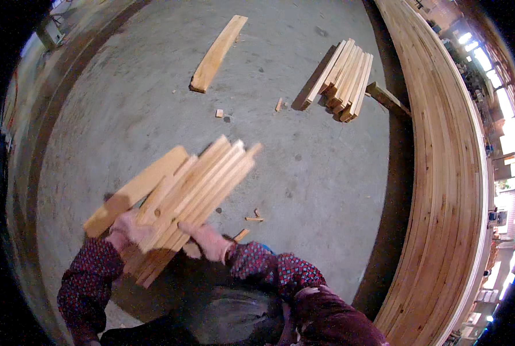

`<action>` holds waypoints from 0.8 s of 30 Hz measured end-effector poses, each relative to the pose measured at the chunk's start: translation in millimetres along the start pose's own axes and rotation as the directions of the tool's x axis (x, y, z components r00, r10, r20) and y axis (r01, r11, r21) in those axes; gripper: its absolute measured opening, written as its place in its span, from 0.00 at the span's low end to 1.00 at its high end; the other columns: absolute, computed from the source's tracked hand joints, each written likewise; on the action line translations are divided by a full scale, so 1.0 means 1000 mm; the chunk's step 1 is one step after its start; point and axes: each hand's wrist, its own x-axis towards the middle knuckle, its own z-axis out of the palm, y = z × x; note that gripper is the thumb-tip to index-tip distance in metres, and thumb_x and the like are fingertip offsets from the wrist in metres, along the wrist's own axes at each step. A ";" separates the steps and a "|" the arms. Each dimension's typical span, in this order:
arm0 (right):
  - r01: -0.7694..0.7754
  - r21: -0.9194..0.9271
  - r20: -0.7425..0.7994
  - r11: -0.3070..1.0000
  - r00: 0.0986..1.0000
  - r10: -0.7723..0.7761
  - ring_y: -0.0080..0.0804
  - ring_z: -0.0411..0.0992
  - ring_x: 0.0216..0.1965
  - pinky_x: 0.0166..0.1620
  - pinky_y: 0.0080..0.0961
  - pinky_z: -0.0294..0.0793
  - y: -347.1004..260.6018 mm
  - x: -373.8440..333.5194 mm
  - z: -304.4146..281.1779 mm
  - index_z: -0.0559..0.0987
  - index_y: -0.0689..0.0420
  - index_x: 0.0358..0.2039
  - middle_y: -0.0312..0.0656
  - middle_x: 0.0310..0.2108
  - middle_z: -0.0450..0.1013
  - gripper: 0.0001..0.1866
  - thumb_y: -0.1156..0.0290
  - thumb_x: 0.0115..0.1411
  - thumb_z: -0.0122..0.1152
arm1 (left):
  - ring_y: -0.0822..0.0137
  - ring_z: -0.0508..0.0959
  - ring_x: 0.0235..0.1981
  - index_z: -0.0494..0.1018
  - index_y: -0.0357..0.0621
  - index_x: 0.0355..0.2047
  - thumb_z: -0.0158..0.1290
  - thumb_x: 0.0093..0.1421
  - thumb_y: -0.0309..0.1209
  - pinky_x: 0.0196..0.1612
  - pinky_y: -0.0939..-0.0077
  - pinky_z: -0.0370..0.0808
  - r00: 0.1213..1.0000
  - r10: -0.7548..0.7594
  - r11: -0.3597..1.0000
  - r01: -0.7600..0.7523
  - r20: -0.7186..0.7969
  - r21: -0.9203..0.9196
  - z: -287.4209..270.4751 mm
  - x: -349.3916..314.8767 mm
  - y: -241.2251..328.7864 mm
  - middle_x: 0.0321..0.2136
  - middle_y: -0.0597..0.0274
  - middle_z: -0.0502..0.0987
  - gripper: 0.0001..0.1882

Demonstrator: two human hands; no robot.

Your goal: The person sits on the floor and gathers scattered wooden planks, stacking them into a neat pile. They repeatedly pick up individual pieces and align them with the growing stack.

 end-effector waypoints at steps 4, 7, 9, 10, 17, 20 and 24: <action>0.280 -0.414 0.059 0.866 0.958 -0.282 0.31 0.79 0.33 0.35 0.27 0.78 -0.091 0.046 -0.042 0.81 0.66 0.45 0.44 0.34 0.80 0.26 0.52 0.66 0.60 | 0.58 0.81 0.48 0.75 0.41 0.56 0.65 0.56 0.41 0.51 0.65 0.76 0.976 0.157 0.951 -0.191 -0.152 -0.242 -0.002 0.064 0.061 0.46 0.53 0.82 0.29; 0.328 -0.519 0.054 0.789 0.934 -0.353 0.32 0.78 0.30 0.33 0.28 0.77 -0.155 0.078 -0.070 0.81 0.67 0.40 0.47 0.30 0.79 0.26 0.51 0.64 0.61 | 0.55 0.81 0.48 0.72 0.38 0.57 0.64 0.58 0.43 0.52 0.63 0.75 0.980 -0.083 0.990 0.102 -0.180 0.093 -0.002 0.134 0.124 0.46 0.48 0.81 0.31; 0.274 -0.646 0.016 0.712 0.938 -0.347 0.35 0.78 0.31 0.35 0.31 0.77 -0.188 0.082 -0.073 0.80 0.66 0.39 0.47 0.30 0.79 0.25 0.51 0.63 0.60 | 0.52 0.80 0.49 0.72 0.37 0.58 0.64 0.58 0.44 0.53 0.62 0.75 0.954 -0.135 0.986 0.103 -0.267 -0.131 0.000 0.151 0.144 0.47 0.45 0.81 0.33; 0.255 -0.691 -0.017 0.676 0.930 -0.368 0.36 0.78 0.32 0.36 0.33 0.77 -0.201 0.080 -0.077 0.80 0.66 0.38 0.47 0.30 0.79 0.25 0.51 0.63 0.59 | 0.51 0.80 0.49 0.71 0.37 0.58 0.64 0.58 0.44 0.54 0.61 0.74 0.948 -0.066 0.995 0.040 -0.312 -0.087 0.003 0.160 0.140 0.47 0.45 0.81 0.33; 0.188 -0.846 -0.477 0.500 0.153 -0.865 0.57 0.78 0.44 0.47 0.47 0.76 -0.293 0.042 -0.173 0.76 0.63 0.46 0.57 0.42 0.79 0.29 0.49 0.57 0.67 | 0.47 0.79 0.53 0.69 0.39 0.60 0.64 0.57 0.46 0.58 0.58 0.72 0.843 0.046 0.969 0.094 -0.537 0.229 -0.009 0.173 0.094 0.51 0.44 0.79 0.36; -0.170 -0.867 -0.469 0.468 -0.040 -0.882 0.55 0.78 0.47 0.48 0.46 0.76 -0.349 0.042 -0.232 0.75 0.67 0.50 0.58 0.44 0.79 0.34 0.49 0.56 0.67 | 0.46 0.77 0.55 0.67 0.40 0.61 0.64 0.57 0.48 0.60 0.57 0.71 0.911 -0.007 0.993 0.054 -0.412 0.101 0.013 0.185 0.109 0.53 0.44 0.78 0.38; -0.501 -0.849 -0.391 0.168 0.381 -0.838 0.54 0.79 0.45 0.47 0.44 0.76 -0.393 0.086 -0.264 0.78 0.70 0.46 0.56 0.39 0.80 0.32 0.49 0.59 0.64 | 0.45 0.77 0.55 0.66 0.41 0.63 0.64 0.57 0.50 0.60 0.57 0.71 0.856 -0.035 0.970 0.153 -0.516 0.187 -0.005 0.192 0.069 0.53 0.44 0.78 0.40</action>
